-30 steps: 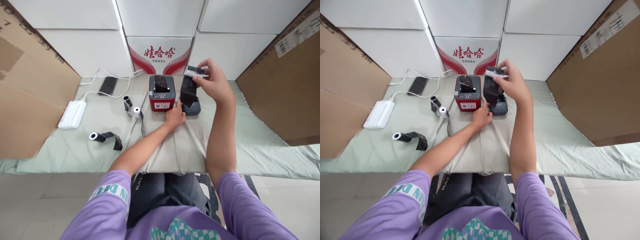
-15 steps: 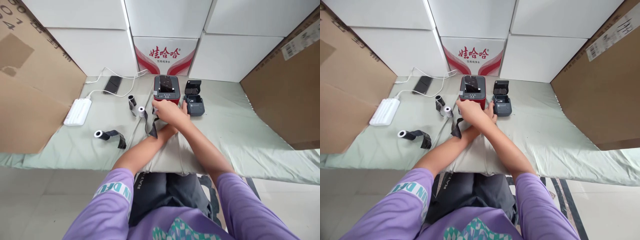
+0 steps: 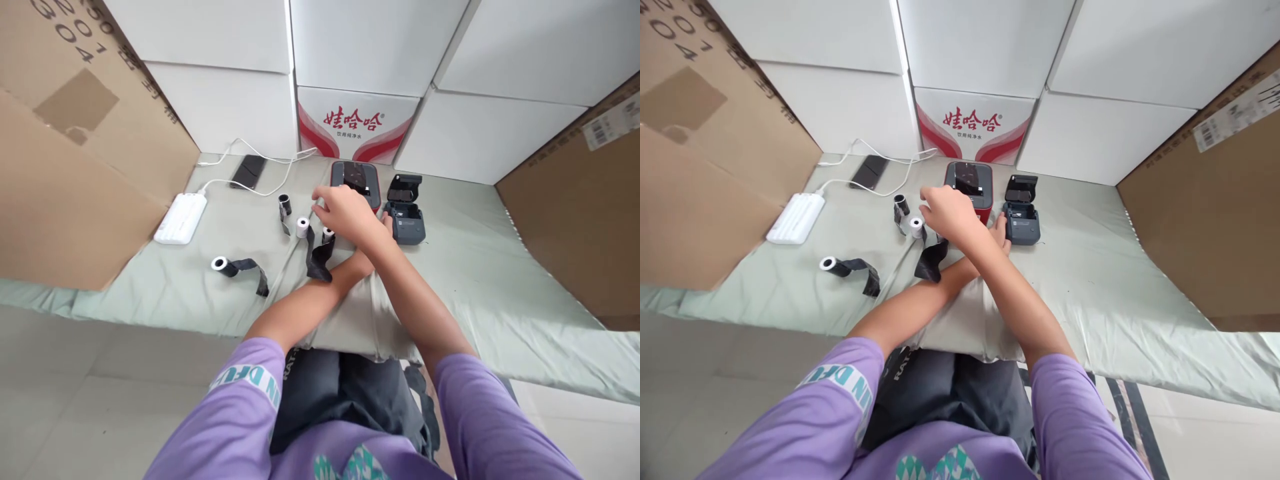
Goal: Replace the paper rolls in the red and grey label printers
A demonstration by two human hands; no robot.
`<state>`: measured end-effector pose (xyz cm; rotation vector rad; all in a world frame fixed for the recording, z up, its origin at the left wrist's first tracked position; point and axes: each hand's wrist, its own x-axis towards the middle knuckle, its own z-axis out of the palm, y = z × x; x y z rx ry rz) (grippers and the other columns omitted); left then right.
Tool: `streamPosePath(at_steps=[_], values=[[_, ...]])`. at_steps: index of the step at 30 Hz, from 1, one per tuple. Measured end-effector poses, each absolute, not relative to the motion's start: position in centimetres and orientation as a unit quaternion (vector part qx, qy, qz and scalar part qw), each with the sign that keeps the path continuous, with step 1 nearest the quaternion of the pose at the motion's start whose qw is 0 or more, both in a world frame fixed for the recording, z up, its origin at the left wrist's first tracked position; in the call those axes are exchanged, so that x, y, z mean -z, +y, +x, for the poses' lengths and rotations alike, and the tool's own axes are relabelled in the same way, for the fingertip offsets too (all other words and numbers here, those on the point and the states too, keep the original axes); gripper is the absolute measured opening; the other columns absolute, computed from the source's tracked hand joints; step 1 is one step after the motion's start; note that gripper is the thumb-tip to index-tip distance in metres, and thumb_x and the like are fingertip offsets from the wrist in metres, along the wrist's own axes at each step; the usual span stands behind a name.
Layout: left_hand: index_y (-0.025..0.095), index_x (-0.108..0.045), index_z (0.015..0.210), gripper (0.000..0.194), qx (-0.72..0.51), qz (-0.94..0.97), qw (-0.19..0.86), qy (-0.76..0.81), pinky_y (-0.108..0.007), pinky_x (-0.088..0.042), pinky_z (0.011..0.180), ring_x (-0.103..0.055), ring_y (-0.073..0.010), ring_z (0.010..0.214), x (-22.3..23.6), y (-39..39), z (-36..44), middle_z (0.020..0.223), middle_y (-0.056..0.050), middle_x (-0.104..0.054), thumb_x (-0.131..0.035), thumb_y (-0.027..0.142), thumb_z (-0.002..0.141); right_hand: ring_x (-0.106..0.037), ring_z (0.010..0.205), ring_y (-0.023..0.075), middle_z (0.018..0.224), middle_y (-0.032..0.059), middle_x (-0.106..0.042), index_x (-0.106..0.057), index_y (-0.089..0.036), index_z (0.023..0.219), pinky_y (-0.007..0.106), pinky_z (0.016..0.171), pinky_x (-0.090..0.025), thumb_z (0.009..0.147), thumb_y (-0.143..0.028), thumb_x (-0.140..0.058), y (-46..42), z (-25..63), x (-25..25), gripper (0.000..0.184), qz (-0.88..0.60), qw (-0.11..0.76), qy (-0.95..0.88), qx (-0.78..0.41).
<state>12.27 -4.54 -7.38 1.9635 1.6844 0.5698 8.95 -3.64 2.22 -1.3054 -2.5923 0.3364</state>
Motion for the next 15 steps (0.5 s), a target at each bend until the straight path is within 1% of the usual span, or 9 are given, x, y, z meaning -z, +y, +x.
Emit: streamPosePath(at_steps=[2, 5, 7, 9, 12, 13, 15], values=[[0.007, -0.032, 0.156, 0.068, -0.197, 0.732, 0.234, 0.608, -0.039, -0.048, 0.103, -0.066, -0.0329, 0.122, 6.9, -4.7, 12.2, 0.149, -0.026, -0.055, -0.055, 0.016, 0.093, -0.066, 0.108, 0.0327, 0.113, 0.0143, -0.074, -0.067, -0.020, 0.124, 0.042, 0.087, -0.050, 0.097, -0.027, -0.049, -1.9, 6.6, -2.0, 0.033, -0.438, 0.098, -0.887, -0.107], [0.005, -0.033, 0.155, 0.068, -0.178, 0.740, 0.206, 0.615, -0.045, -0.052, 0.095, -0.071, -0.0363, 0.109, 6.7, -5.1, 12.1, 0.139, -0.027, -0.063, -0.053, 0.016, 0.091, -0.064, 0.118, 0.0347, 0.130, 0.0168, -0.069, -0.067, -0.016, 0.127, 0.043, 0.091, -0.051, 0.090, -0.020, -0.055, 0.6, 3.1, -0.8, 0.038, -0.413, 0.052, -0.903, -0.109], [0.006, -0.036, 0.154, 0.066, -0.172, 0.747, 0.178, 0.617, -0.045, -0.055, 0.088, -0.073, -0.0353, 0.104, 7.1, -5.2, 12.1, 0.144, -0.027, -0.059, -0.052, 0.019, 0.091, -0.063, 0.119, 0.0343, 0.134, 0.0158, -0.068, -0.065, -0.017, 0.129, 0.043, 0.091, -0.052, 0.086, -0.017, -0.058, 1.9, 1.3, 0.3, 0.043, -0.387, 0.020, -0.913, -0.124], [0.010, -0.036, 0.153, 0.063, -0.166, 0.755, 0.156, 0.615, -0.043, -0.056, 0.085, -0.073, -0.0323, 0.104, 7.6, -5.0, 12.0, 0.153, -0.024, -0.052, -0.050, 0.023, 0.093, -0.065, 0.116, 0.0327, 0.133, 0.0142, -0.069, -0.064, -0.020, 0.129, 0.043, 0.089, -0.053, 0.086, -0.017, -0.059, 2.8, 0.2, 1.4, 0.044, -0.385, 0.018, -0.912, -0.137], [0.014, -0.034, 0.154, 0.064, -0.155, 0.762, 0.148, 0.611, -0.043, -0.057, 0.085, -0.072, -0.0302, 0.104, 8.2, -4.5, 12.1, 0.161, -0.022, -0.043, -0.049, 0.027, 0.094, -0.065, 0.113, 0.0285, 0.127, 0.0131, -0.071, -0.065, -0.020, 0.123, 0.038, 0.090, -0.052, 0.086, -0.019, -0.058, 3.5, -0.4, 2.4, 0.037, -0.395, 0.067, -0.902, -0.163], [0.014, -0.034, 0.154, 0.064, -0.153, 0.765, 0.150, 0.607, -0.044, -0.058, 0.085, -0.072, -0.0305, 0.105, 8.3, -4.3, 12.2, 0.163, -0.021, -0.040, -0.049, 0.027, 0.093, -0.065, 0.112, 0.0265, 0.125, 0.0126, -0.071, -0.064, -0.019, 0.121, 0.037, 0.091, -0.051, 0.087, -0.020, -0.059, 3.5, -0.3, 2.5, 0.035, -0.386, 0.091, -0.899, -0.183], [0.013, -0.035, 0.154, 0.064, -0.153, 0.767, 0.155, 0.603, -0.045, -0.058, 0.088, -0.071, -0.0315, 0.109, 8.3, -4.1, 12.2, 0.166, -0.020, -0.035, -0.050, 0.026, 0.093, -0.064, 0.112, 0.0226, 0.125, 0.0103, -0.071, -0.060, -0.019, 0.123, 0.033, 0.094, -0.050, 0.090, -0.023, -0.057, 3.2, 0.6, 2.0, 0.034, -0.352, 0.158, -0.891, -0.240]])
